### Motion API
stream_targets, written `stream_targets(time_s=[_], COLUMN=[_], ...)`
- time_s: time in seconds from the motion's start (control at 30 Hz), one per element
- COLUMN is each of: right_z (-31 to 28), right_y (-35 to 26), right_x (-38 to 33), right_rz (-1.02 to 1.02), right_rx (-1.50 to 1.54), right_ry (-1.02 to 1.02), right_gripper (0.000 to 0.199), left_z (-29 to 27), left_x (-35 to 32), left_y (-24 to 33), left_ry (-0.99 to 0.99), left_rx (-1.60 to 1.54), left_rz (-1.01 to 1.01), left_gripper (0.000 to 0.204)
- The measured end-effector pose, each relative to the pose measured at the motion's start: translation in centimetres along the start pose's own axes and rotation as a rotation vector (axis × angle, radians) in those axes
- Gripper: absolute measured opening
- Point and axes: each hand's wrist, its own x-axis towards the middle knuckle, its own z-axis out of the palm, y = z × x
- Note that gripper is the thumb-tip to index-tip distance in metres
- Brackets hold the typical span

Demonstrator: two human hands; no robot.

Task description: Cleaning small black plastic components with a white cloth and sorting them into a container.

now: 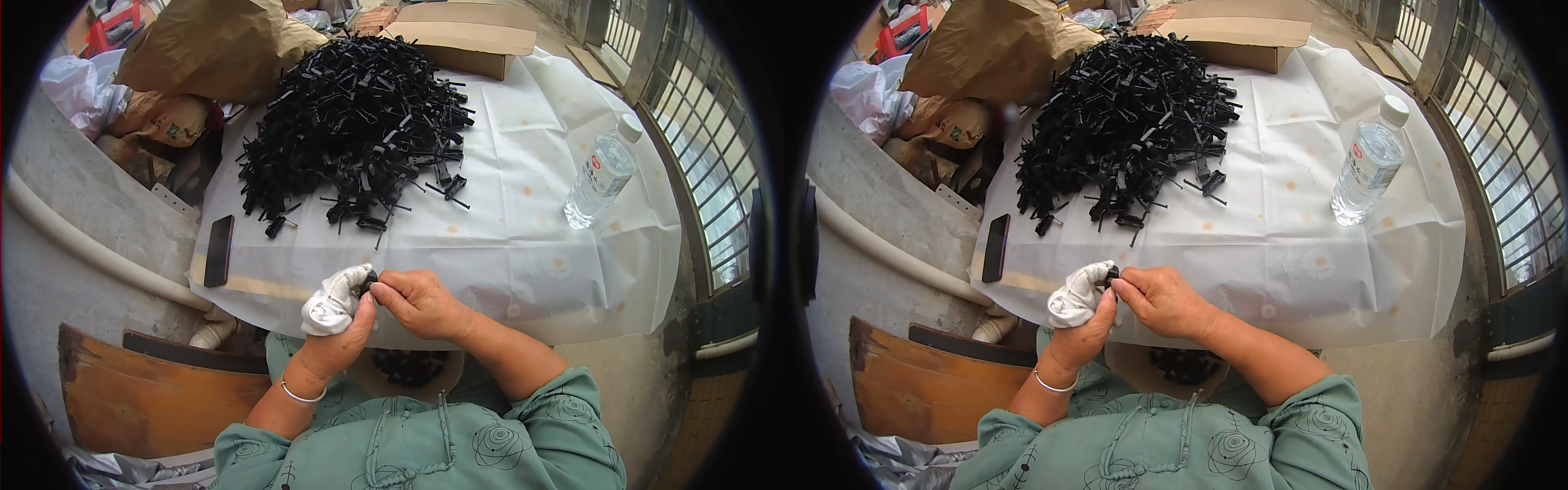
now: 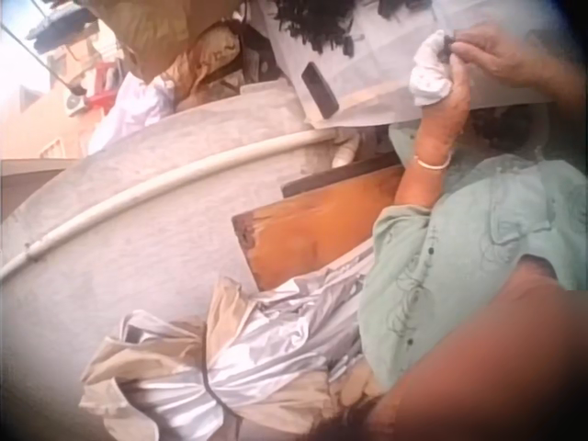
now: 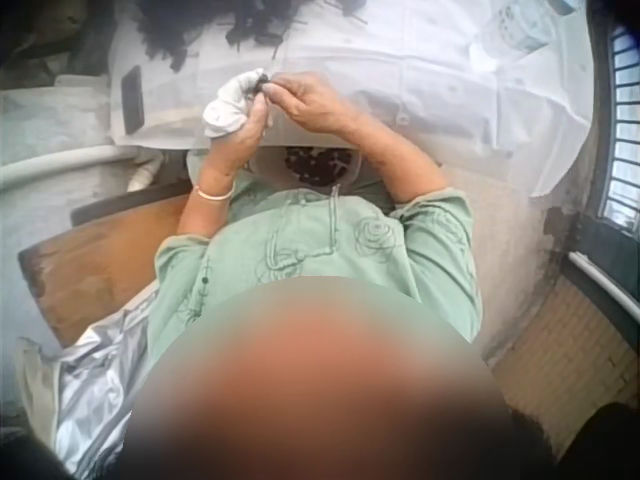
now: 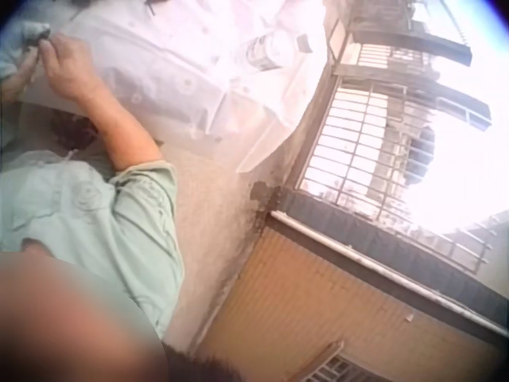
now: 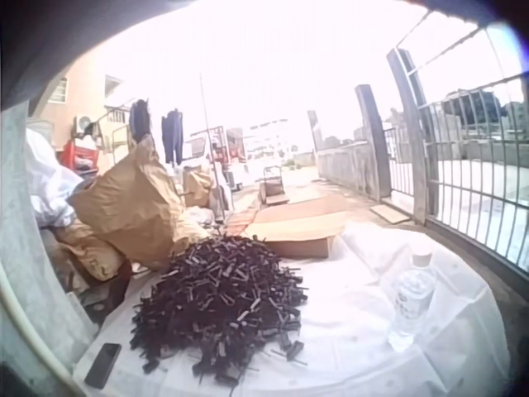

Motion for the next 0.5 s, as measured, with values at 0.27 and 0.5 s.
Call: stream_targets(time_s=[0.27,0.5], right_z=[2.4,0.1], right_y=[1.8,0.3], right_x=[0.2,0.3], right_rz=[0.147,0.007], right_rx=[0.356,0.133], right_ry=[0.018,0.042], right_gripper=[0.026,0.019], left_z=[-0.1,-0.6], left_x=[0.0,0.5], left_y=[-0.6,-1.1], left_ry=[0.085,-0.024], left_rx=[0.364,-0.158], left_rz=[0.317,0.139], left_gripper=[0.029,0.037])
